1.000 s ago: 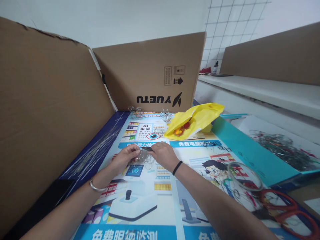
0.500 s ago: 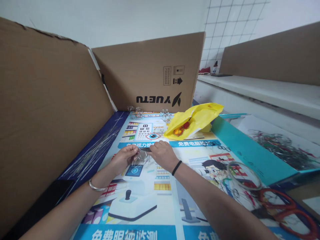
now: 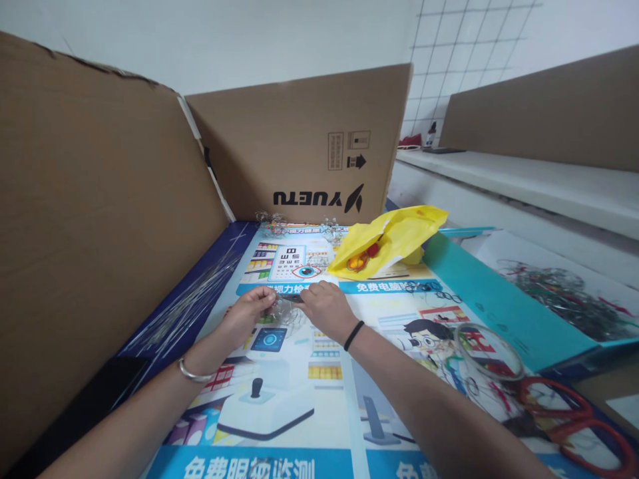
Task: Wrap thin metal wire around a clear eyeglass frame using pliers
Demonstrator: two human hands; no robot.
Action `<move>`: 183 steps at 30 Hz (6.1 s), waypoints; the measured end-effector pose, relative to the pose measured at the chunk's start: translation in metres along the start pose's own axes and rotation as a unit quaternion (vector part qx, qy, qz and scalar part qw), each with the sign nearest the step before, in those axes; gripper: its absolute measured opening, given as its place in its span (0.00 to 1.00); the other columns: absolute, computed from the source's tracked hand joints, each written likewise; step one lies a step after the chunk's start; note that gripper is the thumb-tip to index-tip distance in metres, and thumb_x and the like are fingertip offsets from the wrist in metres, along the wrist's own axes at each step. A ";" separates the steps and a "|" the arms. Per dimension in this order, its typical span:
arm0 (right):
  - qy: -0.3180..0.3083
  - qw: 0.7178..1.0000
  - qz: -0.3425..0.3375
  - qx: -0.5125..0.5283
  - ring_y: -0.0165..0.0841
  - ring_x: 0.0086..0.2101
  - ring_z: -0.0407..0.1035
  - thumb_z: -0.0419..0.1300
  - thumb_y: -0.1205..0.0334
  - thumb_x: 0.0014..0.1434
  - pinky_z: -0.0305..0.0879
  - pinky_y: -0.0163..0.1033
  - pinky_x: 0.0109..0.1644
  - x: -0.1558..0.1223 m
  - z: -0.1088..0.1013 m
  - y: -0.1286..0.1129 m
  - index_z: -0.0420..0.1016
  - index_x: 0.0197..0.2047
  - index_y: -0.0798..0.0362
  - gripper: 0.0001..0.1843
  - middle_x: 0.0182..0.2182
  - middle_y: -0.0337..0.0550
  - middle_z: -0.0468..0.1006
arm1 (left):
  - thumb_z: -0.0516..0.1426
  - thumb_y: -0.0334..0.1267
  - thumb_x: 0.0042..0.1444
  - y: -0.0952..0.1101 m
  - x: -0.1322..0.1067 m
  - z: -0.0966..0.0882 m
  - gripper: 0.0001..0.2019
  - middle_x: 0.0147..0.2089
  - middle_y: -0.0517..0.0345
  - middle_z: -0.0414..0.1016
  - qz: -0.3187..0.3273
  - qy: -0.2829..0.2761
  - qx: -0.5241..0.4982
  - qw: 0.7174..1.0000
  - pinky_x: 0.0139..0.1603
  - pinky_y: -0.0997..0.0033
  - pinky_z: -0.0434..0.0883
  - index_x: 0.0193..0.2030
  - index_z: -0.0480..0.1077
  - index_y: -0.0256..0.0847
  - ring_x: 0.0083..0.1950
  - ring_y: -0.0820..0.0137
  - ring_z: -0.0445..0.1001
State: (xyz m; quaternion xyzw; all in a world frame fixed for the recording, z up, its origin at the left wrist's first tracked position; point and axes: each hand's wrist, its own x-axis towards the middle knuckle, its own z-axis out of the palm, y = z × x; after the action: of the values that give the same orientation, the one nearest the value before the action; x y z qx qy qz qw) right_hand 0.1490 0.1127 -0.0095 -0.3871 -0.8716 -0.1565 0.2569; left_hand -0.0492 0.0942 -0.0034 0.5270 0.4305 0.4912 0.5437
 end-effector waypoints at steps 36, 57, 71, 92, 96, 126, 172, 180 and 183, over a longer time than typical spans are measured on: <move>-0.005 0.991 -0.099 -0.085 0.33 0.30 0.58 0.50 0.53 0.60 0.45 0.39 0.33 0.006 -0.021 0.010 0.68 0.31 0.54 0.14 0.25 0.42 0.68 | 0.54 0.39 0.51 0.005 -0.001 0.003 0.08 0.25 0.63 0.61 0.043 -0.031 0.113 0.992 0.30 0.75 0.56 0.27 0.63 0.37 0.28 0.75 0.59; -0.019 0.998 -0.028 -0.043 0.33 0.31 0.59 0.49 0.52 0.61 0.46 0.38 0.34 0.001 -0.014 0.006 0.69 0.31 0.54 0.16 0.26 0.43 0.69 | 0.57 0.44 0.49 0.010 -0.001 0.001 0.12 0.24 0.64 0.61 0.003 -0.076 0.066 0.995 0.29 0.76 0.56 0.26 0.63 0.37 0.26 0.76 0.59; -0.033 0.998 -0.042 -0.023 0.32 0.31 0.59 0.50 0.52 0.60 0.47 0.37 0.35 0.001 -0.013 0.012 0.69 0.31 0.54 0.16 0.26 0.43 0.70 | 0.56 0.45 0.50 0.008 0.000 0.000 0.13 0.21 0.65 0.60 -0.002 -0.057 0.087 0.995 0.26 0.75 0.57 0.25 0.59 0.38 0.23 0.76 0.59; -0.018 0.993 0.010 0.117 0.32 0.33 0.65 0.50 0.50 0.60 0.57 0.35 0.38 -0.004 0.002 0.009 0.71 0.33 0.54 0.17 0.29 0.44 0.74 | 0.56 0.41 0.49 0.009 -0.003 0.004 0.09 0.18 0.69 0.55 -0.020 -0.033 0.070 0.997 0.19 0.78 0.51 0.28 0.61 0.39 0.18 0.80 0.53; -0.019 0.992 0.013 0.124 0.32 0.34 0.66 0.50 0.49 0.60 0.57 0.35 0.38 -0.004 0.004 0.009 0.71 0.34 0.54 0.18 0.29 0.44 0.74 | 0.58 0.41 0.46 0.010 -0.002 0.004 0.09 0.18 0.68 0.56 -0.048 -0.041 0.068 0.996 0.18 0.78 0.50 0.29 0.65 0.38 0.18 0.80 0.53; -0.024 0.981 0.073 0.178 0.33 0.34 0.66 0.49 0.48 0.59 0.60 0.37 0.38 -0.001 0.004 0.001 0.72 0.34 0.54 0.19 0.31 0.45 0.74 | 0.60 0.42 0.44 0.005 -0.002 0.003 0.12 0.19 0.64 0.62 -0.084 -0.028 0.051 0.995 0.23 0.77 0.54 0.24 0.66 0.35 0.21 0.78 0.59; -0.039 0.994 -0.090 -0.038 0.33 0.31 0.58 0.52 0.51 0.59 0.46 0.39 0.35 0.001 -0.016 0.008 0.68 0.32 0.54 0.15 0.27 0.42 0.69 | 0.57 0.37 0.43 0.002 0.002 -0.001 0.07 0.21 0.64 0.59 -0.016 -0.049 0.166 0.985 0.23 0.78 0.52 0.25 0.67 0.36 0.22 0.79 0.54; -0.052 0.997 0.000 0.060 0.32 0.32 0.64 0.52 0.52 0.59 0.54 0.36 0.35 0.000 -0.005 0.004 0.71 0.32 0.54 0.15 0.28 0.42 0.73 | 0.58 0.40 0.45 0.010 -0.003 0.005 0.09 0.20 0.66 0.58 -0.041 -0.032 0.097 0.994 0.23 0.77 0.52 0.26 0.66 0.36 0.21 0.79 0.54; -0.055 0.991 0.025 0.120 0.32 0.33 0.66 0.51 0.52 0.59 0.57 0.35 0.36 -0.001 0.000 0.004 0.72 0.34 0.54 0.15 0.30 0.43 0.74 | 0.58 0.40 0.46 0.012 -0.004 0.004 0.09 0.22 0.64 0.61 -0.043 -0.040 0.056 0.997 0.24 0.77 0.54 0.28 0.66 0.35 0.23 0.78 0.57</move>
State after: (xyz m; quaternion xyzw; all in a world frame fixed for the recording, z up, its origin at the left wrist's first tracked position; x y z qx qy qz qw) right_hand 0.1528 0.1146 -0.0096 -0.3828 -0.8869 -0.0228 0.2574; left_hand -0.0464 0.0890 0.0088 0.5569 0.4576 0.4207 0.5508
